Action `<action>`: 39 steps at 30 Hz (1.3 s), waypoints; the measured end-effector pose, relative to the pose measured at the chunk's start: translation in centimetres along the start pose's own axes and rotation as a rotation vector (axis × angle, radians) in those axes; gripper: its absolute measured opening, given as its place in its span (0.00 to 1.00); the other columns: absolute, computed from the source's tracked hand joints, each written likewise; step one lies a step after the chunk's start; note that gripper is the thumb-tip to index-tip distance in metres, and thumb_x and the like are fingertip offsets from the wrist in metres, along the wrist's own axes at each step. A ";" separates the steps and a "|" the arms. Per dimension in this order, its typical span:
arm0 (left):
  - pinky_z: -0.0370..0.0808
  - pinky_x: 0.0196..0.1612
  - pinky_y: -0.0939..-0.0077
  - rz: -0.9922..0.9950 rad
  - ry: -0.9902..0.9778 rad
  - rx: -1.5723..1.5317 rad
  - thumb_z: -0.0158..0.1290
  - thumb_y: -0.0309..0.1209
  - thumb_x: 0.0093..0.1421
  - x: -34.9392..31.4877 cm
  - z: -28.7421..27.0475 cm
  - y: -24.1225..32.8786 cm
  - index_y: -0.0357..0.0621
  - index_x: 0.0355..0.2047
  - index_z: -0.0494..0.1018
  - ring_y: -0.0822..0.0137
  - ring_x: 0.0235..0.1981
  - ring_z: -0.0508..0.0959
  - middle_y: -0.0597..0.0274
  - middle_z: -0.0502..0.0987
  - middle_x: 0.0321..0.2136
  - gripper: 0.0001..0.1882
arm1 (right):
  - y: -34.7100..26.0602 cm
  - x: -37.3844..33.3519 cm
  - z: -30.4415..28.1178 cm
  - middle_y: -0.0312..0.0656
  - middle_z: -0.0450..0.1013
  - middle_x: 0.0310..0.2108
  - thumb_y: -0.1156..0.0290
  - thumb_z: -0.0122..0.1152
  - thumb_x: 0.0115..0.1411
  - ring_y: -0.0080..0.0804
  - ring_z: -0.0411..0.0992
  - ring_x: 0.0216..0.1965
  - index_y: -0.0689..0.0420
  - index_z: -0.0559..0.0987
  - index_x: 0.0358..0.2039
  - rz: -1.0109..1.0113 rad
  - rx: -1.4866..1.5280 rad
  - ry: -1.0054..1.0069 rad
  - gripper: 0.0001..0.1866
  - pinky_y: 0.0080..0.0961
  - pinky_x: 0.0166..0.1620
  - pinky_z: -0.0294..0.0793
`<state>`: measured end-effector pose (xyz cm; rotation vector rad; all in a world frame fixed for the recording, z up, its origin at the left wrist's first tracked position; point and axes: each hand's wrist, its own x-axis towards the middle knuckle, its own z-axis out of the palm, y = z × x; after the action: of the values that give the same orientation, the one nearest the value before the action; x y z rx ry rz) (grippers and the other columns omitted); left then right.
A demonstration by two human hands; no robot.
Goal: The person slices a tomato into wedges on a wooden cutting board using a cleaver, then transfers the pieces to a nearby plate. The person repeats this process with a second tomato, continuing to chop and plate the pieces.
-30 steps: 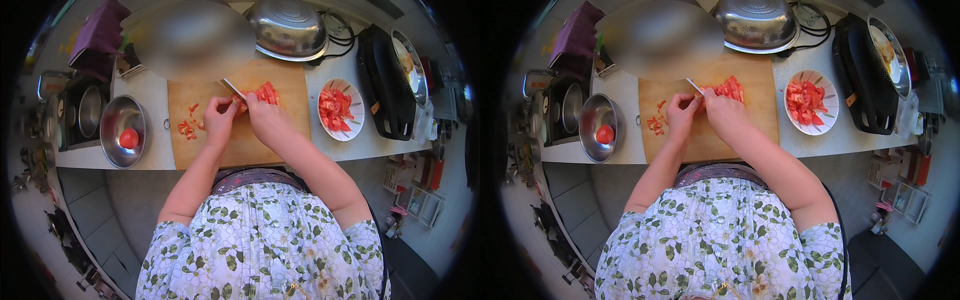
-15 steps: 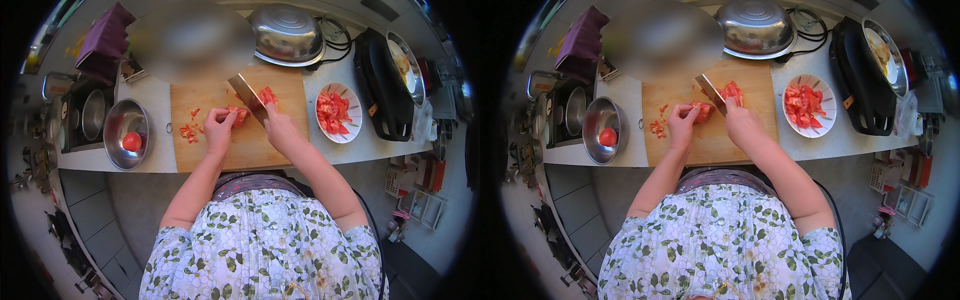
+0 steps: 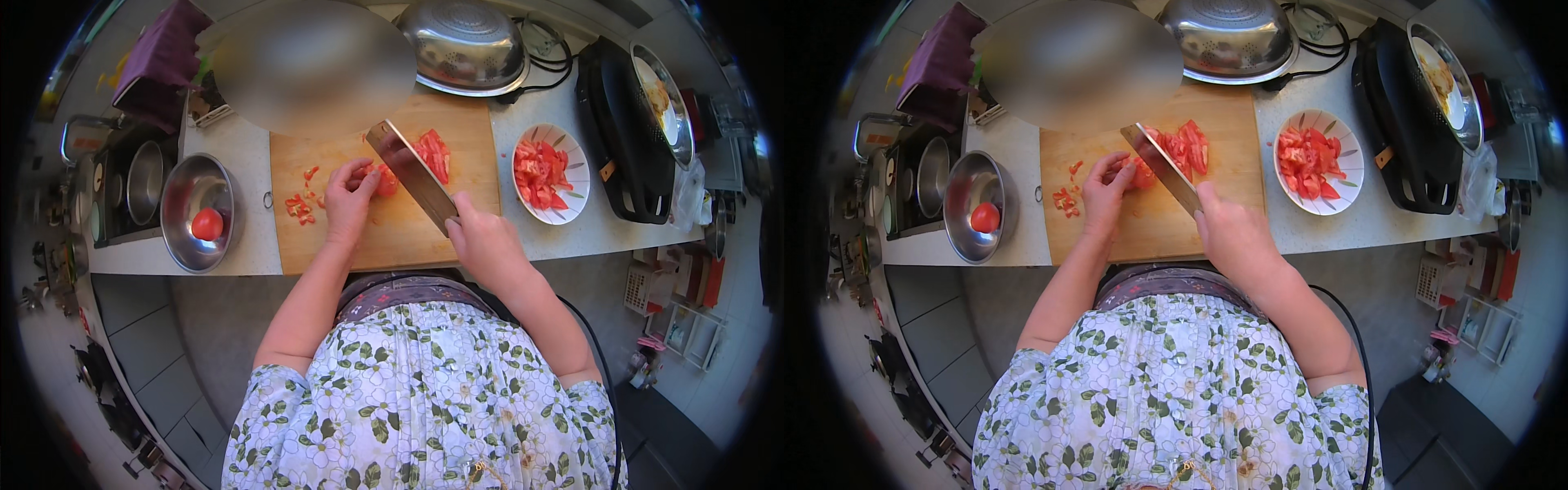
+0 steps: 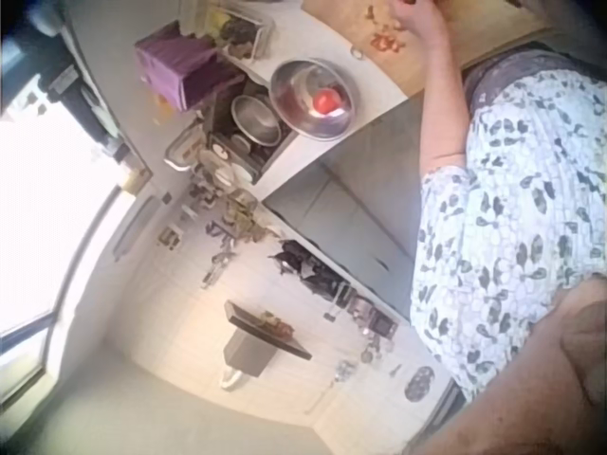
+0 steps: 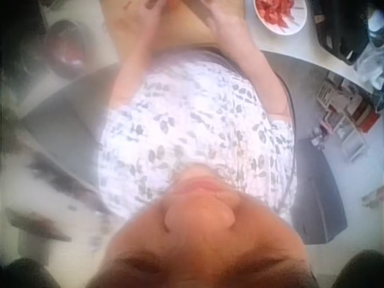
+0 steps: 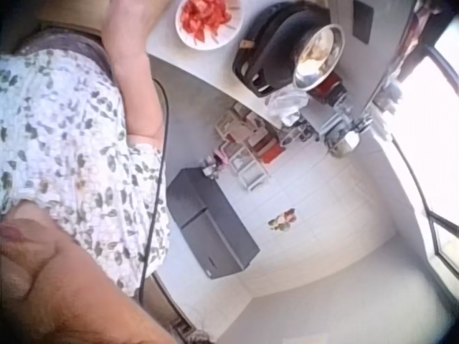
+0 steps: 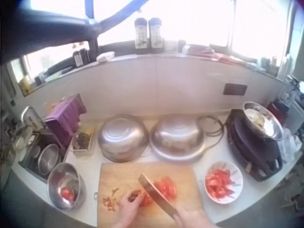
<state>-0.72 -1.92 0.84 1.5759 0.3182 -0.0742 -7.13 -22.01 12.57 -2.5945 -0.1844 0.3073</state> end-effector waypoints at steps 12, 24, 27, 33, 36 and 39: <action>0.74 0.32 0.81 0.104 0.035 0.092 0.62 0.26 0.54 -0.2 0.8 -0.6 0.39 0.37 0.76 0.75 0.26 0.75 0.64 0.72 0.33 0.10 | -1.2 3.1 1.2 0.54 0.74 0.26 0.79 0.48 0.56 0.54 0.75 0.27 0.60 0.65 0.37 -0.074 -0.087 -0.031 0.08 0.49 0.29 0.73; 0.74 0.31 0.81 0.234 0.013 0.222 0.63 0.24 0.51 -0.9 1.0 0.0 0.39 0.34 0.75 0.74 0.25 0.74 0.63 0.71 0.32 0.10 | -0.8 5.8 3.6 0.54 0.75 0.26 0.81 0.49 0.54 0.53 0.77 0.29 0.62 0.65 0.39 -0.088 -0.133 -0.074 0.11 0.46 0.31 0.76; 0.74 0.31 0.80 0.211 0.020 0.226 0.63 0.24 0.51 -0.9 0.9 0.1 0.39 0.34 0.75 0.74 0.25 0.74 0.63 0.71 0.32 0.10 | -1.0 5.3 3.0 0.55 0.75 0.27 0.80 0.48 0.56 0.54 0.77 0.30 0.61 0.65 0.38 -0.103 -0.168 -0.118 0.09 0.46 0.32 0.76; 0.75 0.32 0.80 0.254 -0.022 0.268 0.63 0.23 0.51 -1.8 0.9 0.9 0.39 0.33 0.75 0.72 0.29 0.76 0.62 0.71 0.33 0.10 | 0.1 3.2 3.1 0.55 0.75 0.26 0.79 0.46 0.57 0.54 0.77 0.29 0.62 0.65 0.39 -0.053 -0.108 -0.090 0.09 0.47 0.31 0.76; 0.77 0.33 0.80 0.321 -0.038 0.319 0.62 0.23 0.51 -2.1 1.0 0.9 0.38 0.33 0.74 0.71 0.31 0.76 0.61 0.70 0.34 0.10 | -0.7 6.7 4.1 0.55 0.75 0.27 0.79 0.46 0.57 0.55 0.76 0.29 0.62 0.65 0.40 -0.039 -0.065 -0.042 0.09 0.47 0.31 0.76; 0.78 0.37 0.79 0.206 -0.018 0.173 0.62 0.22 0.51 -2.0 0.4 -0.1 0.38 0.34 0.74 0.70 0.33 0.77 0.61 0.70 0.35 0.10 | 0.0 4.8 3.6 0.55 0.75 0.26 0.77 0.47 0.58 0.57 0.76 0.29 0.61 0.65 0.40 -0.033 -0.086 -0.118 0.09 0.49 0.32 0.75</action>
<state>-2.61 -2.63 1.19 1.7702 0.1367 0.0452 -3.42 -19.40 8.71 -2.6560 -0.2881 0.4503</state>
